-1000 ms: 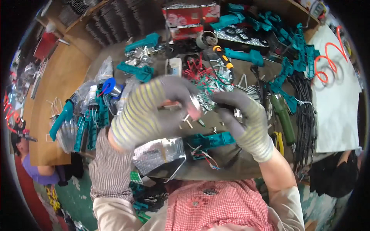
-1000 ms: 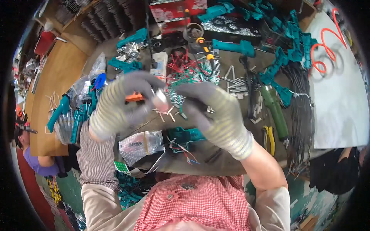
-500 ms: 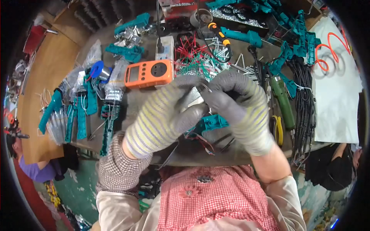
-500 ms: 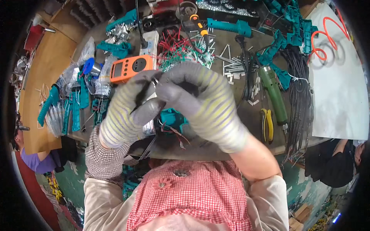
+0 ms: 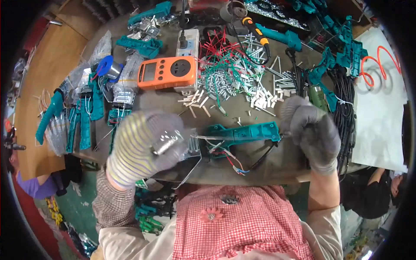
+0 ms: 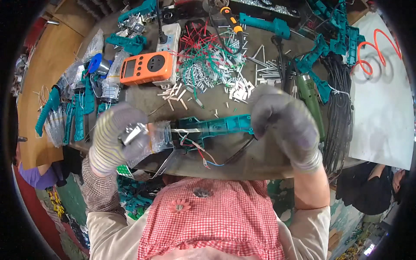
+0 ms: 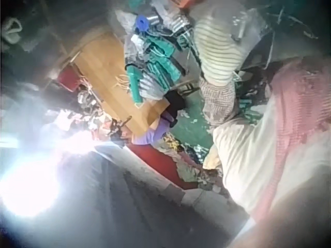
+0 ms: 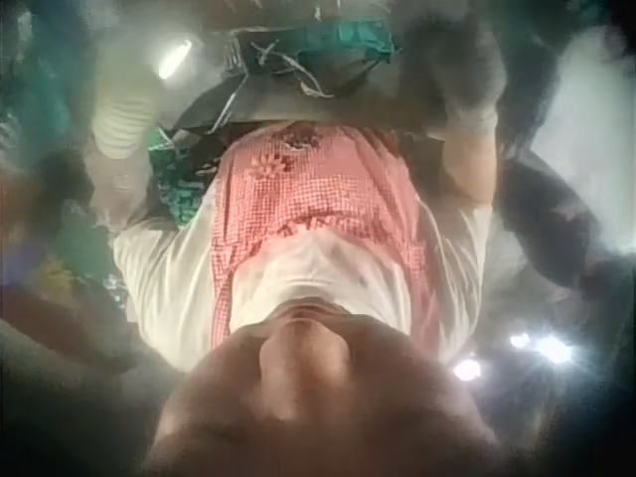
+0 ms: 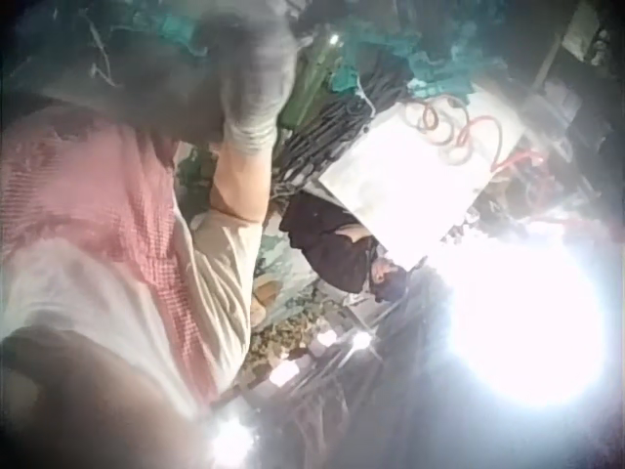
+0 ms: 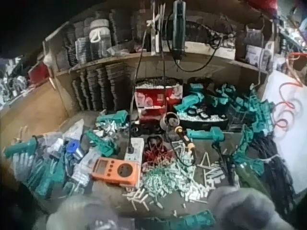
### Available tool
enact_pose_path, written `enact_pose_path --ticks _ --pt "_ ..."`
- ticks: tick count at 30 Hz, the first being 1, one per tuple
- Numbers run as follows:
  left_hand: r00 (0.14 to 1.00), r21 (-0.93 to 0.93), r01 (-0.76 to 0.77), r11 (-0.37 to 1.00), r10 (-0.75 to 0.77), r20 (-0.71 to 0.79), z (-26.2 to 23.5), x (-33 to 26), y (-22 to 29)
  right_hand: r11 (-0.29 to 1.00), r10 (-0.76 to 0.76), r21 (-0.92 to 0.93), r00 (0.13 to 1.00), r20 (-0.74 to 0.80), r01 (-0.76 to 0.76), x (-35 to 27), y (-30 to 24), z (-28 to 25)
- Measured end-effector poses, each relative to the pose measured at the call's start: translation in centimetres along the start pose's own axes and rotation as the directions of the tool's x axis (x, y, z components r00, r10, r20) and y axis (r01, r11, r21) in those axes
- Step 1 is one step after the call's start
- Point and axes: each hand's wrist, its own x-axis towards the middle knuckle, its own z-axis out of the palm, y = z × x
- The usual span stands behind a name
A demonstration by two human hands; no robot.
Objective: The person solders wires to a circuit board with a soldering iron, then assembles a green plastic housing around the component using a power screwdriver to secure screws.
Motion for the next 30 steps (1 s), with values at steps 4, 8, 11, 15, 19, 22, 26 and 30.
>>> enact_pose_path --ticks 4,8,11,15,19,22,26,30 --pt "0.998 -0.162 0.04 0.986 -0.046 -0.035 0.8 -0.6 0.1 0.639 0.057 0.769 0.996 -0.064 0.013 -0.4 -0.9 4.1" --pt "0.994 0.286 -0.074 0.955 0.047 0.1 -0.4 -0.5 -0.4 0.98 0.11 0.17 0.994 -0.015 -0.106 -0.3 -1.6 -0.3" --pt "0.952 0.435 0.071 0.898 -0.191 0.238 0.4 -0.4 1.0 0.445 -0.264 -0.894 0.962 -0.071 0.057 0.2 -2.1 0.0" --pt "0.967 -0.261 0.199 0.945 -0.233 -0.106 1.7 -0.1 2.5 0.837 0.065 -0.44 0.859 -0.507 -0.324 -0.2 -1.9 1.4" --pt "0.951 -0.05 0.256 0.965 -0.242 0.192 5.1 4.3 7.6 0.829 0.239 0.557 0.867 -0.437 0.053 1.8 -1.6 9.8" --pt "0.968 -0.087 0.208 0.974 -0.192 0.161 5.1 5.1 7.3 0.832 0.332 0.542 0.889 -0.314 -0.119 1.8 -2.5 7.3" --pt "0.983 -0.291 0.044 0.956 -0.094 -0.157 3.1 4.8 5.9 0.451 -0.044 -0.89 0.998 0.054 0.068 1.3 -2.6 6.0" --pt "0.965 -0.748 -0.025 0.663 -0.179 -0.191 4.6 4.3 5.3 0.984 0.173 0.007 0.95 -0.261 -0.177 0.9 -2.1 5.5"
